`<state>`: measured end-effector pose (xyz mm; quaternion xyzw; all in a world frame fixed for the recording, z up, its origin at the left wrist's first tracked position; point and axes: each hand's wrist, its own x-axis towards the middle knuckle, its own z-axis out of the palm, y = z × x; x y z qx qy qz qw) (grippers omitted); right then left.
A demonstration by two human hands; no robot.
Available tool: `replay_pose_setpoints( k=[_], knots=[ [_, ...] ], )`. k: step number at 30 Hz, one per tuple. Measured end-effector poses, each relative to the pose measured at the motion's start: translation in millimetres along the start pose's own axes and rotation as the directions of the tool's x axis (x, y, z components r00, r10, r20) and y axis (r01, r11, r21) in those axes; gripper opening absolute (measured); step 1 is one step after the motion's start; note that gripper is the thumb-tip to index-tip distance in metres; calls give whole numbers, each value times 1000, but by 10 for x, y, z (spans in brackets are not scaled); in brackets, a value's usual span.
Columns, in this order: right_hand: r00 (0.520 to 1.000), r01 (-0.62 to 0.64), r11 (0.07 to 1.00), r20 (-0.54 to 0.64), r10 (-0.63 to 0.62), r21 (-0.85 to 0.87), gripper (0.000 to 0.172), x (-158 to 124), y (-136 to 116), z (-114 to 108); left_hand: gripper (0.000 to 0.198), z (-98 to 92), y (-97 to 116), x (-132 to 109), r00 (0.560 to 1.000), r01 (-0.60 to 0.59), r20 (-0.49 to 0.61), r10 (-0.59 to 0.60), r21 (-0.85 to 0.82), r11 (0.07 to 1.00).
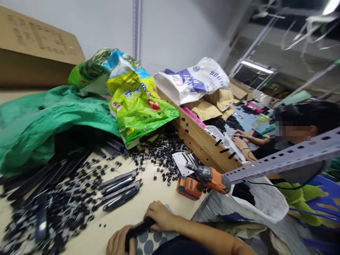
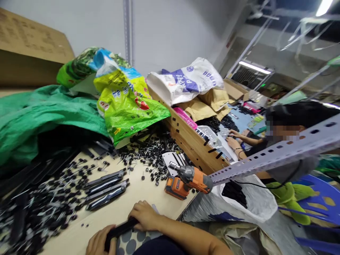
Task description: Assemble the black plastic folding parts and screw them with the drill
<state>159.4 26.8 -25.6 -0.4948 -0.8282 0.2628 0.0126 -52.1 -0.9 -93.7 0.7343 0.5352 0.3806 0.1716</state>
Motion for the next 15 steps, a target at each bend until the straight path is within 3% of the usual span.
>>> replay_pose_setpoints(
  k=[3, 6, 8, 10, 12, 13, 15],
  knots=[
    [997, 71, 959, -1, -73, 275, 39, 20, -39, -318, 23, -143, 189, 90, 995, 61, 81, -61, 9, 998],
    [979, -16, 860, -167, 117, 510, 35, 231, 59, -661, 24, -275, 300, 220, 971, 239, -5, -240, 83, 967],
    [898, -101, 867, -329, 291, 489, 33, 509, 187, -866, 23, -392, 302, 294, 930, 368, -70, -361, 171, 914],
    [794, -199, 901, -474, 379, 387, 33, 856, 349, -1078, 24, -533, 294, 341, 913, 407, -94, -396, 248, 879],
    [682, -385, 888, -571, 457, 252, 34, 1217, 547, -1313, 29, -655, 309, 374, 935, 349, -53, -350, 300, 888],
    [622, -512, 839, -594, 510, 183, 36, 1383, 658, -1436, 31, -695, 326, 390, 950, 299, -10, -312, 313, 901],
    [564, -610, 776, -600, 567, 160, 39, 1659, 890, -1657, 36, -716, 368, 428, 966, 201, 93, -242, 320, 926]
  ],
)
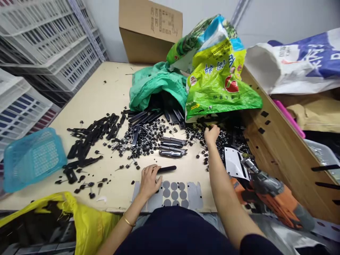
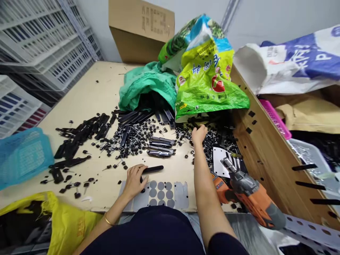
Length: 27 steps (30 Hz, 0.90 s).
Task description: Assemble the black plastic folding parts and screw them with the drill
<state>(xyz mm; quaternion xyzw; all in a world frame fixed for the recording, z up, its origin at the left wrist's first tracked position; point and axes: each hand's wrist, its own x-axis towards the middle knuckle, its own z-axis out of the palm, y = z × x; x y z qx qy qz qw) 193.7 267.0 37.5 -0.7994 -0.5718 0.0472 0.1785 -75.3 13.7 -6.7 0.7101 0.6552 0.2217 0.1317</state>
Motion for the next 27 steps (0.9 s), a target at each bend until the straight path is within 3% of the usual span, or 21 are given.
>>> replay_pose_setpoints(
  k=[4, 11, 14, 20, 27],
  knots=[
    [996, 35, 994, 85, -26, -104, 36, 480, 79, 101, 37, 82, 124, 93, 992, -41, 125, 33, 65, 997],
    [972, 170, 954, 201, -121, -248, 36, 643, 122, 196, 14, 208, 197, 218, 964, -11, 262, -33, 165, 986],
    [970, 167, 949, 217, -110, -266, 38, 744, 6, 192, 15, 222, 187, 205, 965, -24, 262, -18, 155, 988],
    [938, 266, 941, 282, -202, -209, 53, 878, -261, 243, 18, 218, 200, 180, 978, 10, 204, -33, 114, 993],
    [933, 331, 923, 217, -288, -198, 36, 673, -214, 244, 20, 201, 216, 216, 981, 45, 183, -68, 125, 991]
  ],
)
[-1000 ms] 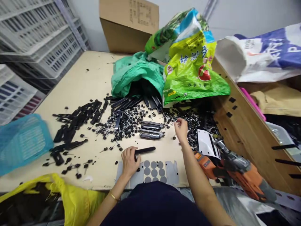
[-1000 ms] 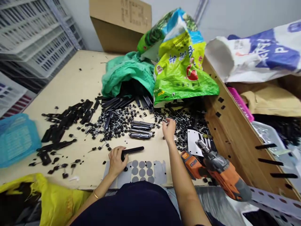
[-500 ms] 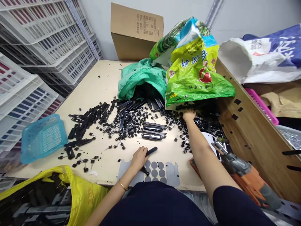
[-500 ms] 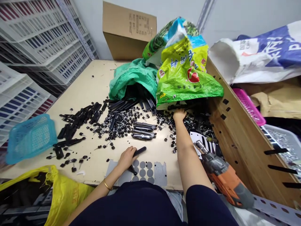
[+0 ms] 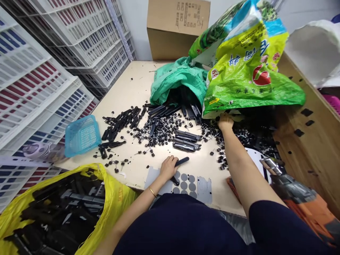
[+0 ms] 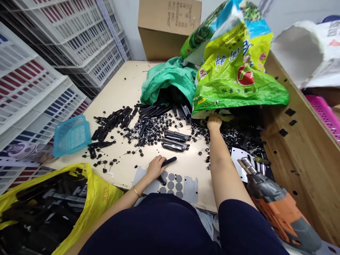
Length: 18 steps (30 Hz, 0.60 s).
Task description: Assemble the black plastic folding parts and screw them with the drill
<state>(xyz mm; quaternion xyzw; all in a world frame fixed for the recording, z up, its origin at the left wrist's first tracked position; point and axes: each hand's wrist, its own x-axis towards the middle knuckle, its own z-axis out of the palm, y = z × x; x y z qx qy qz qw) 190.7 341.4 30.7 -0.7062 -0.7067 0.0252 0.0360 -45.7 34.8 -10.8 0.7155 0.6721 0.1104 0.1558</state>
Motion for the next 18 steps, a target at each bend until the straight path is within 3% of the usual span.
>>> replay_pose_setpoints(
  k=[3, 5, 9, 11, 13, 16, 18],
  knots=[
    [975, -42, 995, -212, 60, 86, 37, -251, -30, -124, 19, 8, -3, 9, 1000, -9, -2, 9, 6, 1000],
    [921, -51, 980, -372, 120, 191, 34, -552, -65, -278, 18, 14, -8, 12, 1000, -13, -5, 13, 12, 1000],
    [812, 82, 902, -553, 186, 424, 30, -1584, -146, -516, 20, -10, -11, -11, 1000, -13, 28, 12, 42, 999],
    [797, 175, 836, -573, 189, 520, 35, -2220, -165, -457, 24, -47, 4, -36, 998, -18, 69, 12, 81, 997],
    [811, 231, 755, -550, 199, 614, 43, -2811, -146, -261, 30, -87, 37, -54, 996, -19, 94, 8, 125, 992],
    [902, 97, 727, -368, 224, 680, 35, -3443, -43, 121, 37, -120, 108, -36, 996, -28, 93, 11, 178, 984],
    [956, -26, 777, -213, 204, 629, 25, -3648, 49, 287, 33, -116, 147, 2, 996, -34, 91, 16, 194, 980]
  ],
)
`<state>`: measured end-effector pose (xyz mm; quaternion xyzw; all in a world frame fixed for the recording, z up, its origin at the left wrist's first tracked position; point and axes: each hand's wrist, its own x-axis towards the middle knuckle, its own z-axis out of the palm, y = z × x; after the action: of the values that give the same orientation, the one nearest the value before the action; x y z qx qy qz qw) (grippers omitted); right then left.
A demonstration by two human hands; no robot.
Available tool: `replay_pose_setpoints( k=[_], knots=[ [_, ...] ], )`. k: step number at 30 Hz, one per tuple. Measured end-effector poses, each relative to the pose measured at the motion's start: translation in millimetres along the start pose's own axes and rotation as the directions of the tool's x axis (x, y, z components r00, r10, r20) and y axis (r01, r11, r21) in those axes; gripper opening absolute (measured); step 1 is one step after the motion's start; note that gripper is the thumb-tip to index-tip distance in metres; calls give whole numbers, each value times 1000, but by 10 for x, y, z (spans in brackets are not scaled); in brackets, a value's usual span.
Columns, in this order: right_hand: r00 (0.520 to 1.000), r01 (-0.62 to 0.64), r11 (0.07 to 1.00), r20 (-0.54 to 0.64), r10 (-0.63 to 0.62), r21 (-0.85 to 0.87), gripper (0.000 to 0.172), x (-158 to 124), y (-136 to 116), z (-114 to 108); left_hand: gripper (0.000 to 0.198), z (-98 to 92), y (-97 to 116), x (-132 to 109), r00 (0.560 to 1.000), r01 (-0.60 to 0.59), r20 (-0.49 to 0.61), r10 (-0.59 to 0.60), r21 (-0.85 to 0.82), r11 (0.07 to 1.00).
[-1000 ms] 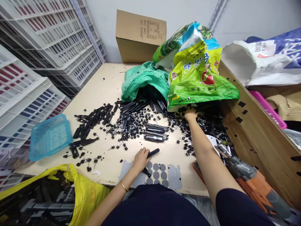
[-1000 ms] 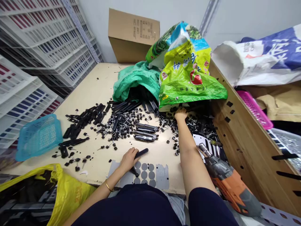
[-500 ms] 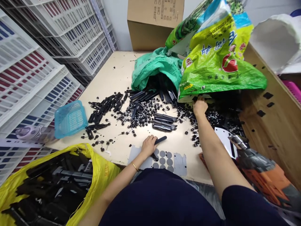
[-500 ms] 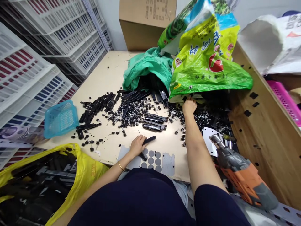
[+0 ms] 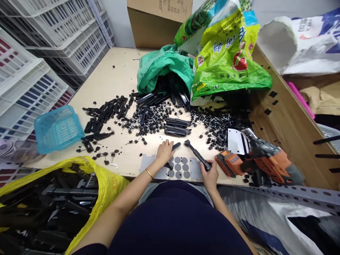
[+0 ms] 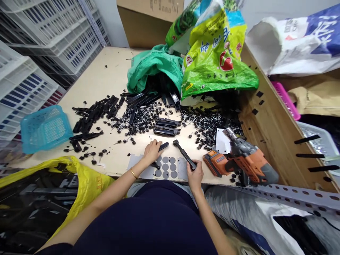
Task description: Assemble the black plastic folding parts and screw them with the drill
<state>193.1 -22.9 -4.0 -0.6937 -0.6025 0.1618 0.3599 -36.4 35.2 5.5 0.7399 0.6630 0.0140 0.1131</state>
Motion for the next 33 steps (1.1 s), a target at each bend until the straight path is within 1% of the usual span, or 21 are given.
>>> replay_pose_setpoints(
  k=[2, 4, 5, 6, 8, 9, 10, 11, 13, 14, 16, 17, 21, 23, 25, 26, 27, 29, 30, 31, 33],
  knots=[
    [989, -24, 990, 142, 44, -141, 19, -29, 82, -31, 26, 4, 17, 34, 1000, -1, -5, 1, -8, 1000],
    [960, -40, 970, 261, 104, -241, 15, 77, 61, -86, 23, 1, 14, 32, 1000, -1, -20, 0, -57, 998],
    [936, -70, 965, 317, 151, -253, 15, 158, 22, -111, 24, -8, 11, 14, 1000, 3, -23, -6, -105, 994],
    [905, -118, 967, 377, 199, -228, 16, 243, -33, -128, 26, -22, 11, -18, 1000, 15, -19, -19, -173, 985],
    [822, -282, 959, 509, 254, -22, 17, 389, -171, -123, 31, -66, 27, -109, 998, 59, 19, -56, -361, 931],
    [785, -366, 924, 570, 244, 108, 15, 438, -253, -97, 31, -93, 49, -164, 996, 89, 48, -76, -462, 882],
    [761, -440, 867, 609, 221, 234, 14, 470, -341, -56, 31, -123, 80, -220, 993, 119, 75, -93, -554, 824],
    [757, -498, 796, 621, 205, 344, 16, 485, -434, -4, 30, -153, 119, -274, 990, 141, 93, -106, -630, 764],
    [781, -554, 665, 589, 207, 501, 25, 485, -624, 115, 26, -213, 212, -369, 988, 157, 110, -111, -730, 665],
    [791, -568, 612, 572, 219, 551, 29, 478, -714, 171, 25, -240, 260, -408, 988, 153, 113, -102, -758, 635],
    [790, -593, 514, 571, 223, 620, 33, 468, -863, 258, 23, -285, 343, -472, 991, 134, 111, -76, -780, 611],
    [785, -600, 497, 581, 213, 627, 34, 468, -918, 284, 23, -300, 375, -498, 992, 126, 105, -70, -777, 617],
    [777, -607, 489, 596, 201, 627, 37, 507, -1011, 278, 25, -306, 452, -584, 997, 74, 55, -50, -715, 695],
    [744, -643, 459, 641, 187, 613, 39, 541, -1019, 220, 22, -291, 485, -611, 999, 18, 42, 15, -694, 719],
    [714, -669, 419, 688, 133, 614, 41, 575, -1031, 136, 20, -286, 521, -615, 997, -21, 35, 63, -694, 720],
    [717, -662, 409, 690, 101, 628, 41, 590, -1041, 88, 20, -293, 538, -609, 998, -14, 39, 58, -703, 711],
    [738, -636, 415, 670, 80, 651, 40, 601, -1053, 41, 20, -308, 554, -597, 998, 11, 49, 35, -719, 695],
    [792, -567, 461, 606, 77, 683, 36, 607, -1079, -37, 20, -355, 576, -569, 997, 78, 75, -33, -758, 648],
    [806, -546, 492, 585, 87, 678, 34, 601, -1091, -61, 20, -384, 583, -555, 995, 103, 85, -59, -774, 624],
    [811, -538, 519, 577, 102, 664, 33, 590, -1101, -73, 20, -411, 588, -544, 993, 114, 87, -74, -784, 610],
    [802, -550, 539, 582, 131, 637, 33, 559, -1110, -59, 19, -449, 592, -529, 994, 107, 74, -79, -781, 616]
  ],
)
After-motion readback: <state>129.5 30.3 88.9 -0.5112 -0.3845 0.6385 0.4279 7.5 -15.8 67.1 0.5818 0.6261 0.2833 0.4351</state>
